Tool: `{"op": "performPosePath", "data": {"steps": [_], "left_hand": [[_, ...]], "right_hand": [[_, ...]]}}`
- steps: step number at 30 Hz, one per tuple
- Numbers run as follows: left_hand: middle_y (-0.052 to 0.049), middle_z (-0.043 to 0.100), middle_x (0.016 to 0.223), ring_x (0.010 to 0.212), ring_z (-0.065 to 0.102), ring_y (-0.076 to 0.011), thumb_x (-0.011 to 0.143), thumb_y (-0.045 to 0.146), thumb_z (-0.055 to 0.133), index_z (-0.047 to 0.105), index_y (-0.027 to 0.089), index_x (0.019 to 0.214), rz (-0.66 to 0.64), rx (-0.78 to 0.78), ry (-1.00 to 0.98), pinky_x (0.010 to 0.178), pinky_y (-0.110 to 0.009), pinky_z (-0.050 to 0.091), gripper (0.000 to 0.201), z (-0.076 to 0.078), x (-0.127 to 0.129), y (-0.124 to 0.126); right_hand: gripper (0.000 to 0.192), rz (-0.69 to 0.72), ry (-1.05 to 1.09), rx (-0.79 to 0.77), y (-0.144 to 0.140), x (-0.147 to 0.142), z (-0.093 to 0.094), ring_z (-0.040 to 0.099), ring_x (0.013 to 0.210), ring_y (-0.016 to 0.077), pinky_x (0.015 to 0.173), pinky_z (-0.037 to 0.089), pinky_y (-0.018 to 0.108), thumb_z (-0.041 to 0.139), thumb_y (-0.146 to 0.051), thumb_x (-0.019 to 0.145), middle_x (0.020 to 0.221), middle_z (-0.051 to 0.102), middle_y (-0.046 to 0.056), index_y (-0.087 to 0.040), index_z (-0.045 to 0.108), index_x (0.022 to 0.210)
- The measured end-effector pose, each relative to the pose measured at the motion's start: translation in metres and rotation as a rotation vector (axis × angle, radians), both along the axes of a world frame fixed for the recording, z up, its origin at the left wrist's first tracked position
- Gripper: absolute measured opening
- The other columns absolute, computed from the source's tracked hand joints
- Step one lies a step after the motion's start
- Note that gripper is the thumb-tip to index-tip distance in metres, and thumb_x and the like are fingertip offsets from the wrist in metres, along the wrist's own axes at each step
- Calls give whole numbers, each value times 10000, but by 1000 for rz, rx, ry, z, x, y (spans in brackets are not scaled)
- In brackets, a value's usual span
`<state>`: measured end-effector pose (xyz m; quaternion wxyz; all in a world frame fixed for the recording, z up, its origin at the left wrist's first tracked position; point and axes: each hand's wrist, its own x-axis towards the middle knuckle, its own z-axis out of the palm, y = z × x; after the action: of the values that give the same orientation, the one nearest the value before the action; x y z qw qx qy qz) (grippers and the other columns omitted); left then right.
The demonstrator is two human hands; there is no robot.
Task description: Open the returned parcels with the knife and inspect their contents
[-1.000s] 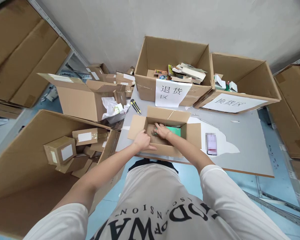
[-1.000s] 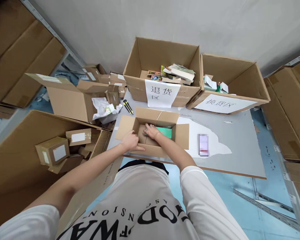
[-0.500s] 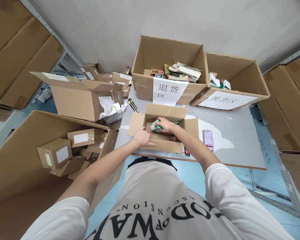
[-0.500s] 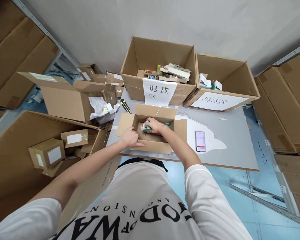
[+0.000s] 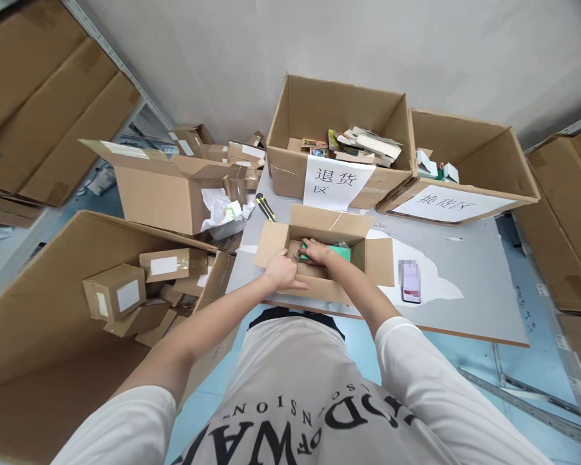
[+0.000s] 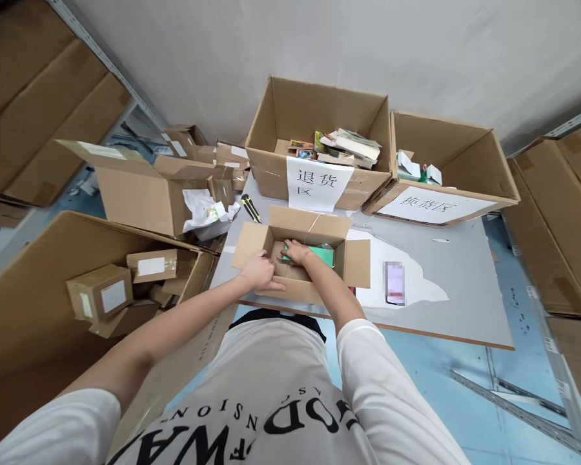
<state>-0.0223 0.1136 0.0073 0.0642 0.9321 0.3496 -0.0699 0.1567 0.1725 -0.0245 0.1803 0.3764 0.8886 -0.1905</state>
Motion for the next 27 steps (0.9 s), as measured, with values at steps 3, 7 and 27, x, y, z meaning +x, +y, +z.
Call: {"op": "performPosePath", "data": {"steps": [3, 7, 27], "left_hand": [[-177, 698, 678, 655, 652, -240, 758, 794, 374, 729, 114, 683, 0, 7, 8, 928, -431, 311, 771, 1, 0, 0], [-166, 699, 669, 628, 648, -233, 757, 799, 367, 722, 124, 675, -9, 9, 12, 927, -428, 315, 767, 0, -1, 0], [-177, 698, 674, 664, 656, -260, 765, 793, 390, 724, 112, 702, 42, -35, -38, 916, -449, 314, 761, 0, 6, 2]], "right_hand": [[665, 25, 41, -14, -4, 4, -1, 415, 1298, 284, 1034, 372, 394, 694, -260, 796, 1481, 309, 195, -189, 416, 1396], [557, -191, -29, 39, -17, 32, 8, 480, 1255, 248, 1012, 396, 367, 614, -262, 837, 1436, 422, 166, -213, 434, 1362], [693, -389, 5, 25, -24, 79, 11, 628, 987, 288, 855, 501, 393, 733, -180, 637, 1243, 509, 212, -96, 438, 1258]]}}
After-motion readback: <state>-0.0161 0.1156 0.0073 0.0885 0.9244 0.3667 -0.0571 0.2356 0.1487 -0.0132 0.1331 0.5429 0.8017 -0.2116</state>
